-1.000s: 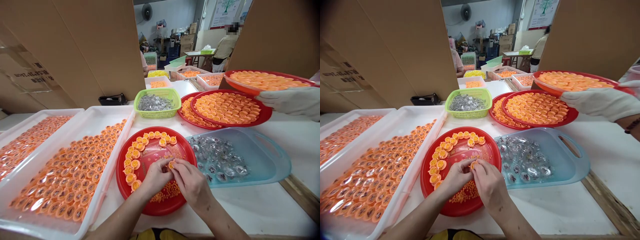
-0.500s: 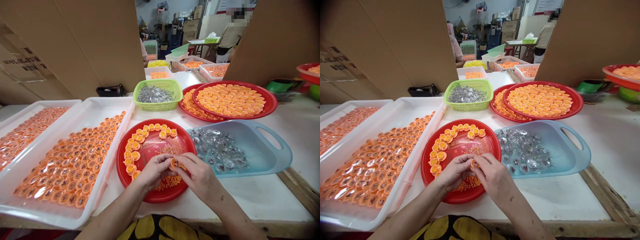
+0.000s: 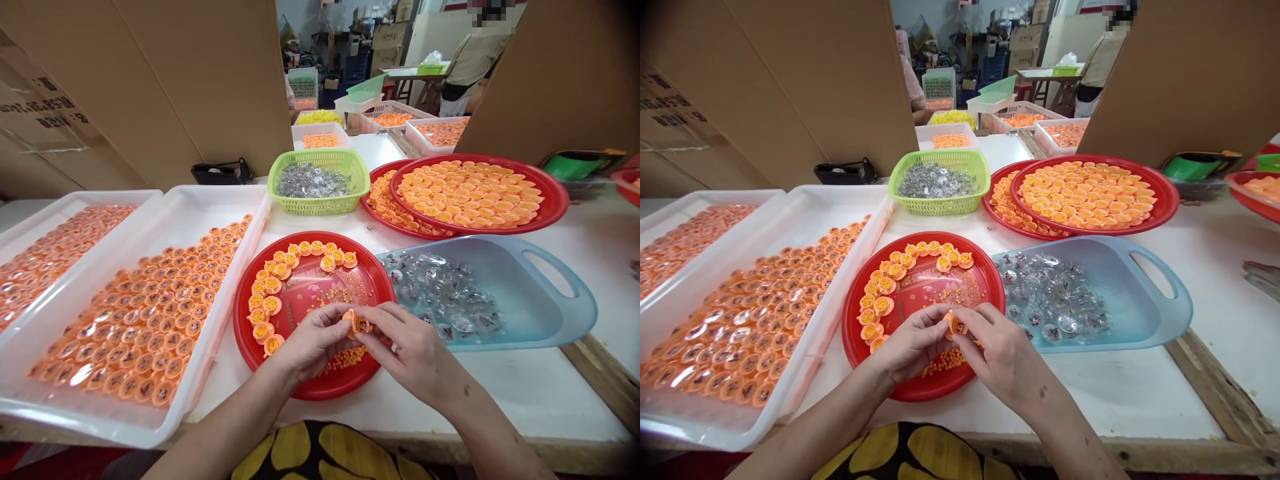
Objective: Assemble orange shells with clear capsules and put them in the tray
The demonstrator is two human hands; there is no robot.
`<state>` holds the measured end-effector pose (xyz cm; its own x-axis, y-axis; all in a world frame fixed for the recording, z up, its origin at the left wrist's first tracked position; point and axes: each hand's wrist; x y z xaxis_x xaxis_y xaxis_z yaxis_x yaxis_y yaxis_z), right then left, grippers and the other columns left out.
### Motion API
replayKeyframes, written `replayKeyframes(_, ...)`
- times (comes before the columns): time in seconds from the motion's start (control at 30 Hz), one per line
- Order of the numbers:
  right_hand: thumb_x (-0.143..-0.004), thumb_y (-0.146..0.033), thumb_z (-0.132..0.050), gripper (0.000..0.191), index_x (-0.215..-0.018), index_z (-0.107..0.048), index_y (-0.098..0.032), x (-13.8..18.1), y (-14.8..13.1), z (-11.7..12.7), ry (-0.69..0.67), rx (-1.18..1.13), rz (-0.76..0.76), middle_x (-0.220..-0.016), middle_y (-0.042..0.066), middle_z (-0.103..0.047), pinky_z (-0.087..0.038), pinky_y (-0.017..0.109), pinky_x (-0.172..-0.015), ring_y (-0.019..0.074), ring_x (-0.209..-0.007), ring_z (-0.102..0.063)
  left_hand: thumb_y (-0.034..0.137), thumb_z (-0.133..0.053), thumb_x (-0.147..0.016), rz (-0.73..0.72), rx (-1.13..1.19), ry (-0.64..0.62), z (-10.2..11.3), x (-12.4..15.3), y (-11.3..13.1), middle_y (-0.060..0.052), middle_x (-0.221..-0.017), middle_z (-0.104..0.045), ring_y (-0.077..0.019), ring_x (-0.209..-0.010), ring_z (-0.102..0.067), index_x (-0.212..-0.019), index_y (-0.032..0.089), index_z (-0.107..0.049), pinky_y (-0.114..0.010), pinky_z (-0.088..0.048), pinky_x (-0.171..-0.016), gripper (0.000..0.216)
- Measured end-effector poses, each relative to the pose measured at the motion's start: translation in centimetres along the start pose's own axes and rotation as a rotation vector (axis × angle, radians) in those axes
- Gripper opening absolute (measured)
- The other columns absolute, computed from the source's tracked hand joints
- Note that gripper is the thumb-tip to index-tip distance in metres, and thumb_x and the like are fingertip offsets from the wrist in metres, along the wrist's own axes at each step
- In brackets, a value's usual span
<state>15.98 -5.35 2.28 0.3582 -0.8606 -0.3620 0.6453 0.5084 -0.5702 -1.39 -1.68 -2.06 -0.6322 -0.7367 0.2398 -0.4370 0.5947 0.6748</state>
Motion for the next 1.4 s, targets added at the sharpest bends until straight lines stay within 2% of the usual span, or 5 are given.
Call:
replayKeyframes(0.13, -0.091, -0.02, -0.051, 0.022, -0.111, -0.058, -0.015, 0.3, 0.5, -0.7, 0.077, 0.008, -0.031, -0.092, 0.008, -0.064, -0.052, 0.031, -0.07, 0.0172, -0.081, -0.061, 0.022, -0.071, -0.077, 0.008, -0.052, 0.034, 0.1, 0.1, -0.2, -0.003, -0.086, -0.064, -0.0088, -0.07, -0.062, -0.106, 0.017, -0.064, -0.016, -0.049, -0.059, 0.03)
replayKeyframes(0.3, -0.09, -0.019, -0.054, 0.019, -0.108, -0.059, -0.015, 0.6, 0.9, -1.1, 0.065, 0.024, -0.037, -0.089, 0.007, -0.065, -0.051, 0.03, -0.069, 0.017, -0.079, -0.062, 0.018, -0.076, -0.071, -0.022, -0.01, 0.116, -0.4, 0.3, -0.3, -0.005, -0.091, -0.067, -0.0118, -0.079, -0.065, -0.101, 0.014, -0.064, -0.024, -0.054, -0.074, 0.033)
replayKeyframes(0.63, -0.089, -0.016, -0.054, 0.016, -0.104, -0.06, -0.016, 0.7, 0.9, -0.3, -0.002, 0.072, -0.014, -0.092, 0.009, -0.064, -0.053, 0.031, -0.069, 0.0202, -0.082, -0.063, 0.023, -0.081, -0.063, -0.029, -0.087, 0.176, -1.1, 0.5, -0.4, -0.005, -0.084, -0.068, -0.0121, -0.07, -0.066, -0.096, 0.011, -0.062, -0.023, -0.055, -0.064, 0.04)
replayKeyframes(1.0, -0.092, -0.016, -0.045, 0.019, -0.103, -0.061, -0.016, 0.7, 0.3, -0.7, 0.011, 0.148, 0.003, -0.087, 0.008, -0.062, -0.053, 0.033, -0.072, 0.0188, -0.077, -0.062, 0.034, -0.078, -0.065, -0.032, -0.232, 0.181, -2.1, 1.2, 0.2, -0.008, -0.09, -0.069, -0.0182, -0.084, -0.065, -0.106, 0.012, -0.061, -0.034, -0.051, -0.081, 0.049)
replayKeyframes(1.4, -0.072, -0.017, -0.073, 0.028, -0.097, -0.06, -0.021, 0.8, -0.8, -2.2, 0.063, -0.165, -0.319, -0.089, 0.0, -0.057, -0.045, 0.023, -0.07, 0.0138, -0.078, -0.056, 0.041, -0.069, -0.073, -0.077, -0.617, 0.222, -0.4, 1.2, 0.1, -0.005, -0.103, -0.068, -0.0221, -0.093, -0.064, -0.097, 0.021, -0.06, -0.031, -0.051, -0.082, 0.032)
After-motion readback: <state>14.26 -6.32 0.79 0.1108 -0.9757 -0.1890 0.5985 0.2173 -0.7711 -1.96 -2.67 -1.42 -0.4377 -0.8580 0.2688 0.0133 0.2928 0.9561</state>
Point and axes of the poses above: each hand's wrist, its own x-axis away from the middle knuckle, its own z-axis out of the back of the hand, y = z × x
